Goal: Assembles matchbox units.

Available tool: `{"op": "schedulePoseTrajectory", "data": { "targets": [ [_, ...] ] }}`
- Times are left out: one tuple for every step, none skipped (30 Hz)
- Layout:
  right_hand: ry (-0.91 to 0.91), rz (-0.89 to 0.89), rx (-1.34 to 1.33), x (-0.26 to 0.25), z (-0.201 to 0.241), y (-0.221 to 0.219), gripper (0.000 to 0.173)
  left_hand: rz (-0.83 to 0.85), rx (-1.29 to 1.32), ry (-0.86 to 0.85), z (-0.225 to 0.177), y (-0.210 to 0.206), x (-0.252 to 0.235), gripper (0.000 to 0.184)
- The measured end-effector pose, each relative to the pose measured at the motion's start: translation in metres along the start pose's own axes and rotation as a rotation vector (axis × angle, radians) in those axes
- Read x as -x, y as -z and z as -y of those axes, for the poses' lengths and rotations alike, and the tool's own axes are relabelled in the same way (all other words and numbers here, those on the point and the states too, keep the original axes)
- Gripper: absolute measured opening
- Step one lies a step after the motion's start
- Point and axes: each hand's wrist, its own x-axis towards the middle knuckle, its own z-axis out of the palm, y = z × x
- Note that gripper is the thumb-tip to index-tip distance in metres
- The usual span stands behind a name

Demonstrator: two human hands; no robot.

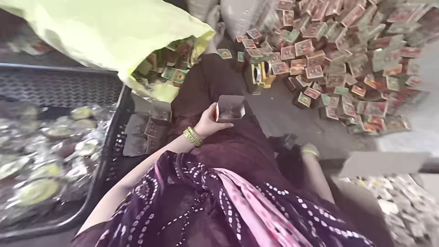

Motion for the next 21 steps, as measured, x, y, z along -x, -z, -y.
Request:
{"op": "schedulePoseTrajectory", "data": {
  "targets": [
    [0.070,-0.080,-0.100,0.007,0.012,0.026,0.036,-0.003,0.017,-0.005,0.000,0.000,-0.001,0.084],
    [0.130,-0.138,-0.208,0.015,0.023,0.052,0.037,-0.013,0.033,-0.009,0.001,-0.001,-0.002,0.085],
    [0.200,-0.208,-0.326,0.024,0.034,0.075,0.036,-0.026,0.041,-0.007,0.000,-0.002,-0.002,0.086],
    [0.280,-0.265,-0.449,0.032,0.046,0.096,0.035,-0.038,0.044,0.005,-0.001,-0.003,-0.002,0.088],
    [0.376,-0.305,-0.594,0.043,0.060,0.113,0.037,-0.046,0.040,0.015,-0.001,-0.003,-0.003,0.089],
    [0.503,-0.322,-0.756,0.057,0.074,0.127,0.039,-0.049,0.035,0.020,-0.001,-0.004,-0.004,0.091],
    [0.645,-0.322,-0.919,0.077,0.089,0.136,0.039,-0.051,0.037,0.016,0.000,-0.005,-0.004,0.091],
    [0.788,-0.306,-1.069,0.100,0.105,0.142,0.034,-0.050,0.041,0.005,0.001,-0.005,-0.004,0.089],
    [0.939,-0.255,-1.184,0.125,0.120,0.146,0.027,-0.052,0.044,-0.009,0.002,-0.006,-0.005,0.088],
    [1.076,-0.178,-1.245,0.151,0.133,0.149,0.020,-0.054,0.044,-0.023,0.002,-0.007,-0.004,0.087],
    [1.183,-0.109,-1.260,0.175,0.146,0.148,0.018,-0.056,0.039,-0.038,0.002,-0.007,-0.004,0.086],
    [1.263,-0.066,-1.247,0.195,0.158,0.145,0.020,-0.058,0.030,-0.053,0.001,-0.006,-0.003,0.085],
    [1.321,-0.051,-1.204,0.210,0.170,0.140,0.027,-0.054,0.012,-0.054,0.001,-0.005,-0.002,0.082],
    [1.356,-0.086,-1.138,0.222,0.181,0.133,0.033,-0.047,-0.006,-0.052,0.001,-0.004,-0.002,0.081],
    [1.384,-0.157,-1.075,0.230,0.191,0.124,0.033,-0.044,-0.030,-0.062,0.002,-0.002,-0.001,0.081],
    [1.409,-0.242,-1.013,0.236,0.200,0.116,0.026,-0.048,-0.068,-0.075,0.003,0.000,-0.001,0.081],
    [1.428,-0.323,-0.946,0.240,0.206,0.108,0.022,-0.055,-0.122,-0.079,0.003,0.001,0.000,0.081],
    [1.449,-0.405,-0.873,0.244,0.211,0.103,0.019,-0.066,-0.169,-0.090,0.003,0.002,0.000,0.078],
    [1.478,-0.479,-0.794,0.247,0.213,0.098,0.018,-0.071,-0.193,-0.103,0.004,0.003,0.000,0.075],
    [1.515,-0.538,-0.706,0.250,0.215,0.096,0.019,-0.073,-0.202,-0.115,0.005,0.004,0.000,0.072],
    [1.554,-0.575,-0.608,0.251,0.215,0.093,0.022,-0.072,-0.201,-0.125,0.006,0.004,0.000,0.068]
  ]
}}
